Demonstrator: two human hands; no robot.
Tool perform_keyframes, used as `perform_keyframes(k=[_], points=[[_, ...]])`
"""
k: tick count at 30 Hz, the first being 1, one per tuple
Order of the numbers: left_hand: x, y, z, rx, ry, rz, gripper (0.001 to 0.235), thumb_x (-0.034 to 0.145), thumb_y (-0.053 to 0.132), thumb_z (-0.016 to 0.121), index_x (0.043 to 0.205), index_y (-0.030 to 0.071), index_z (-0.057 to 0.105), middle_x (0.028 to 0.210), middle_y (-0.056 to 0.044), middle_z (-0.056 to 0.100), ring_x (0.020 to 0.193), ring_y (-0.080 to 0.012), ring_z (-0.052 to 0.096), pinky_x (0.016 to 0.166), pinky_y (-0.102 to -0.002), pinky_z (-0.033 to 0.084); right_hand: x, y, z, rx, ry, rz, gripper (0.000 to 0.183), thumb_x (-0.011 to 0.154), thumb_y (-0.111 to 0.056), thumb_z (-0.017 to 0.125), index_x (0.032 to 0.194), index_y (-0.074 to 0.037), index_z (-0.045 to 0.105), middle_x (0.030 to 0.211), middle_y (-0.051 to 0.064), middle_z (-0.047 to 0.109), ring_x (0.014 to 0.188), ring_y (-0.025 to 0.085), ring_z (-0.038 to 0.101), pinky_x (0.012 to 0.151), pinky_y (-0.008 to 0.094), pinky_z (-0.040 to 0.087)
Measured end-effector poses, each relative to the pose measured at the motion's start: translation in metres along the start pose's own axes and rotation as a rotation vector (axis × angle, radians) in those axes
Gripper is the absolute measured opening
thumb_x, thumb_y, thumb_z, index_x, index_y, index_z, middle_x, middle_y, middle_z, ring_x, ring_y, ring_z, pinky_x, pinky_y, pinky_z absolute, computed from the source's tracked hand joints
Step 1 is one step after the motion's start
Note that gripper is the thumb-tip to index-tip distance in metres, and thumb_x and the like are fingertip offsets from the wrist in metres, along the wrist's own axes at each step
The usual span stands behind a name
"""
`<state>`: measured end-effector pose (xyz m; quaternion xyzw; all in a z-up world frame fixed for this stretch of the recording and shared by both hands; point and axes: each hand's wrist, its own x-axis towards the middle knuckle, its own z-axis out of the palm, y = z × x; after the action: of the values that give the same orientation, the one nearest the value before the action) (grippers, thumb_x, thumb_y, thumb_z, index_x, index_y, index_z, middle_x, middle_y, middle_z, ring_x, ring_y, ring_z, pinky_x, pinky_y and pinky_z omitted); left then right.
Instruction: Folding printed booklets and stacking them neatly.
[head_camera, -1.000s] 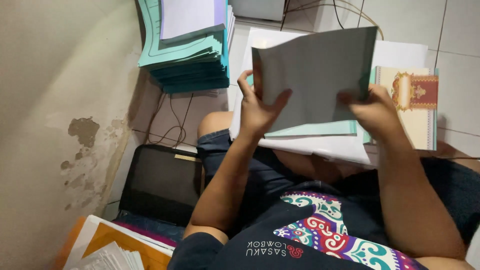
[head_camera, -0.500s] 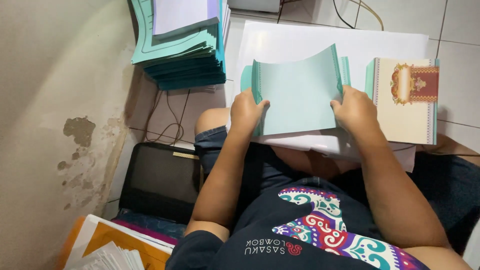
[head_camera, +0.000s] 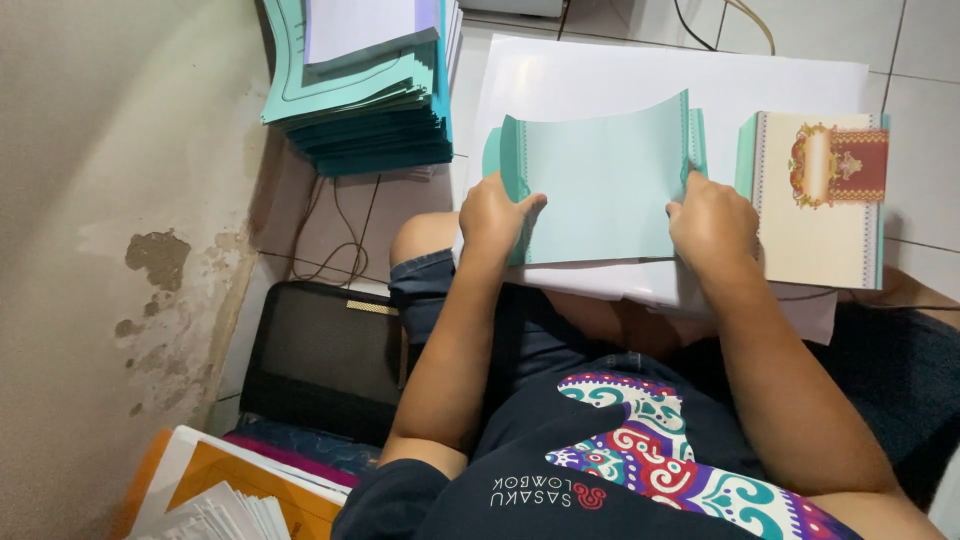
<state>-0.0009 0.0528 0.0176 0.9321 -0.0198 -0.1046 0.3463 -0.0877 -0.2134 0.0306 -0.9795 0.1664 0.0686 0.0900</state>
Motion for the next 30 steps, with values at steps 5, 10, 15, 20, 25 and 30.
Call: perform_keyframes(k=[5, 10, 15, 20, 25, 30], points=[[0.0, 0.0, -0.001, -0.003, -0.009, -0.003, 0.06, 0.075, 0.042, 0.087, 0.113, -0.001, 0.07, 0.102, -0.022, 0.076, 0.105, -0.0442, 0.071, 0.086, -0.06, 0.058, -0.005, -0.007, -0.008, 0.028, 0.01, -0.008, 0.035, 0.096, -0.014, 0.07, 0.12, 0.011, 0.069, 0.09, 0.03, 0.074, 0.087, 0.049, 0.074, 0.072, 0.061, 0.058], [0.007, -0.006, 0.004, 0.02, -0.003, -0.005, 0.059, 0.073, 0.043, 0.089, 0.109, 0.001, 0.07, 0.098, -0.02, 0.077, 0.103, -0.0437, 0.072, 0.084, -0.059, 0.059, 0.003, 0.006, 0.012, 0.013, 0.029, -0.006, 0.038, 0.095, -0.018, 0.071, 0.122, 0.008, 0.069, 0.087, 0.026, 0.074, 0.08, 0.045, 0.075, 0.066, 0.058, 0.059], [0.009, -0.011, 0.008, -0.007, 0.013, -0.015, 0.058, 0.071, 0.043, 0.09, 0.108, 0.002, 0.071, 0.096, -0.019, 0.077, 0.102, -0.0433, 0.072, 0.083, -0.058, 0.059, -0.02, -0.013, -0.021, 0.047, 0.122, -0.052, 0.052, 0.093, -0.013, 0.078, 0.128, 0.015, 0.052, 0.106, 0.035, 0.067, 0.094, 0.055, 0.071, 0.08, 0.064, 0.057], [0.005, -0.007, 0.007, 0.021, 0.021, -0.006, 0.058, 0.072, 0.043, 0.089, 0.109, 0.003, 0.07, 0.095, -0.019, 0.077, 0.1, -0.0427, 0.073, 0.082, -0.057, 0.06, -0.046, -0.068, -0.048, 0.189, 0.28, -0.332, 0.091, 0.099, -0.023, 0.073, 0.157, 0.015, 0.013, 0.155, 0.045, 0.029, 0.145, 0.057, 0.032, 0.12, 0.061, 0.028], [0.006, -0.01, 0.011, 0.05, 0.033, 0.002, 0.065, 0.071, 0.045, 0.089, 0.115, 0.003, 0.065, 0.098, -0.02, 0.076, 0.1, -0.0424, 0.074, 0.083, -0.057, 0.061, -0.029, -0.06, 0.009, -0.051, 0.045, -0.607, 0.095, 0.087, -0.064, 0.061, 0.158, -0.005, 0.039, 0.164, 0.026, 0.031, 0.154, 0.041, 0.026, 0.124, 0.055, 0.019], [-0.018, 0.013, -0.013, -0.063, 0.179, -0.008, 0.082, 0.093, 0.022, 0.072, 0.151, -0.003, 0.02, 0.121, -0.036, 0.064, 0.111, -0.0483, 0.068, 0.091, -0.057, 0.06, -0.023, -0.059, 0.018, -0.051, -0.052, -0.584, 0.114, 0.081, -0.082, 0.053, 0.16, -0.003, 0.03, 0.167, 0.027, 0.024, 0.157, 0.038, 0.019, 0.127, 0.051, 0.01]])
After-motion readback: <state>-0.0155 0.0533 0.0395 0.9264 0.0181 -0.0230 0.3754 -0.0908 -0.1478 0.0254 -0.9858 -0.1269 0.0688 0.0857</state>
